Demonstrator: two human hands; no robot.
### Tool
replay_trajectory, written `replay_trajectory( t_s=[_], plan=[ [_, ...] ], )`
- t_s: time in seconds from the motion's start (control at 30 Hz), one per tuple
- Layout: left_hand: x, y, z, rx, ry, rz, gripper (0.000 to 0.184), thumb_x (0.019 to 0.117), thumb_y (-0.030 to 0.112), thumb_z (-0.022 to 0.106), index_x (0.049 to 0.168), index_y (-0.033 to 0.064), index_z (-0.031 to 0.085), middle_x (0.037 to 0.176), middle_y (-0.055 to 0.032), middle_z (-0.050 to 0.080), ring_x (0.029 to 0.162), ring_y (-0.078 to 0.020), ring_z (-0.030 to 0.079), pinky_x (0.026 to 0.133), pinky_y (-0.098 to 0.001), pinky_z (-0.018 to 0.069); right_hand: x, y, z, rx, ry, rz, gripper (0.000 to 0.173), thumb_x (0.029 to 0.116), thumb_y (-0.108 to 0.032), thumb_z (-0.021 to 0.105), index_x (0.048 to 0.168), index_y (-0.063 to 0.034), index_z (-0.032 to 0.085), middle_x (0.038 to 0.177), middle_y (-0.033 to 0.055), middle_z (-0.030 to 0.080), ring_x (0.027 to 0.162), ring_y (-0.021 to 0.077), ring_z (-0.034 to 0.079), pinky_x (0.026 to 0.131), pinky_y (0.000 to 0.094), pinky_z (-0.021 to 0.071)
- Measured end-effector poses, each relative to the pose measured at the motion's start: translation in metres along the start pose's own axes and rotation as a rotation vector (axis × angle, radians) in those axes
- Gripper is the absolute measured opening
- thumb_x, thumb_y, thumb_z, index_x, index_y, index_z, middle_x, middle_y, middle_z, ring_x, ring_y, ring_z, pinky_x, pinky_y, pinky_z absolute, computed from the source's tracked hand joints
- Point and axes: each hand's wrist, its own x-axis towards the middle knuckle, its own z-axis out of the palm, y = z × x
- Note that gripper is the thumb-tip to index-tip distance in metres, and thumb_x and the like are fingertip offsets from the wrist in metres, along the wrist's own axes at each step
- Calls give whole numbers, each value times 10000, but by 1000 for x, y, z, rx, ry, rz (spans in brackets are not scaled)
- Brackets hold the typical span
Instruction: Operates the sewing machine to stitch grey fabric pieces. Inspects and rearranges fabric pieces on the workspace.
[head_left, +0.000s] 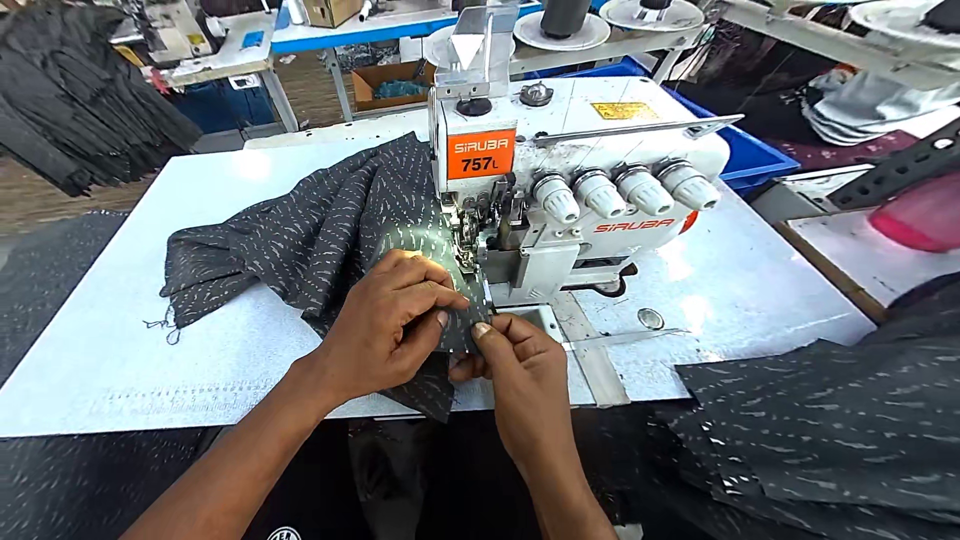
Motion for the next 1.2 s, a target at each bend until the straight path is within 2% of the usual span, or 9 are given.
replay_trajectory(
  t_s=[0.2,0.37,0.53,0.6,0.7,0.9,1.03,1.13,1.2],
  plan=[
    [9,-20,-3,-56,-16,55,250,947,171,561,1040,132,790,1106,38,707,1192,-154,604,1195,-507,361,22,-9,3,-384,143,-170,255,933,-212,619,686,-151,638,520,-18,549,406,92,498,375,248,408],
    [27,-49,-9,-73,-10,89,275,927,150,543,1036,102,791,1135,9,718,1200,-165,596,1162,-442,380,49,-25,-1,-841,201,-340,395,926,-298,606,569,-213,459,470,-68,406,382,81,368,373,282,273],
    [8,-17,-9,271,-24,-45,482,908,525,627,1243,198,742,1279,32,659,1155,-196,568,970,-464,453,-4,-9,-11,-857,256,-644,334,959,-256,596,661,-105,599,543,-49,518,453,13,492,397,206,407],
    [-7,1,-2,355,23,-59,358,914,348,696,1229,185,740,1229,0,661,1018,-206,594,832,-411,496,-10,-3,-7,-882,227,-714,210,935,-260,649,855,-70,688,586,-35,574,485,34,527,437,223,450],
    [-22,20,2,279,73,-79,265,930,141,624,1155,158,764,1167,-8,676,1002,-156,634,808,-324,552,4,-11,3,-1162,52,-689,413,924,-228,625,1317,-108,671,591,-29,582,488,160,552,455,370,453],
    [-18,54,27,39,208,-227,237,981,145,593,1122,186,780,1107,45,696,992,-67,663,776,-268,596,22,-17,-12,-1042,161,-724,258,913,-90,592,1084,-119,782,810,41,729,618,168,658,521,387,529],
    [6,50,39,219,291,-81,203,948,109,644,1086,152,787,1044,-14,706,925,-147,671,705,-297,579,29,-15,-7,-948,229,-685,242,937,-108,620,1149,-103,735,853,35,721,631,126,640,532,331,523],
    [-33,55,19,216,225,26,207,1001,175,600,1126,211,761,1067,0,719,1010,-165,667,886,-377,557,-19,-12,-23,-875,147,-665,317,915,-111,600,1201,-44,717,748,13,678,540,61,568,469,256,493],
    [-71,57,12,216,170,62,189,1029,254,578,1148,292,720,1057,51,704,1033,-143,637,995,-398,484,-43,-12,-35,-671,-30,-512,306,986,-120,545,1221,23,678,828,23,709,647,40,628,566,230,555]
  ],
)
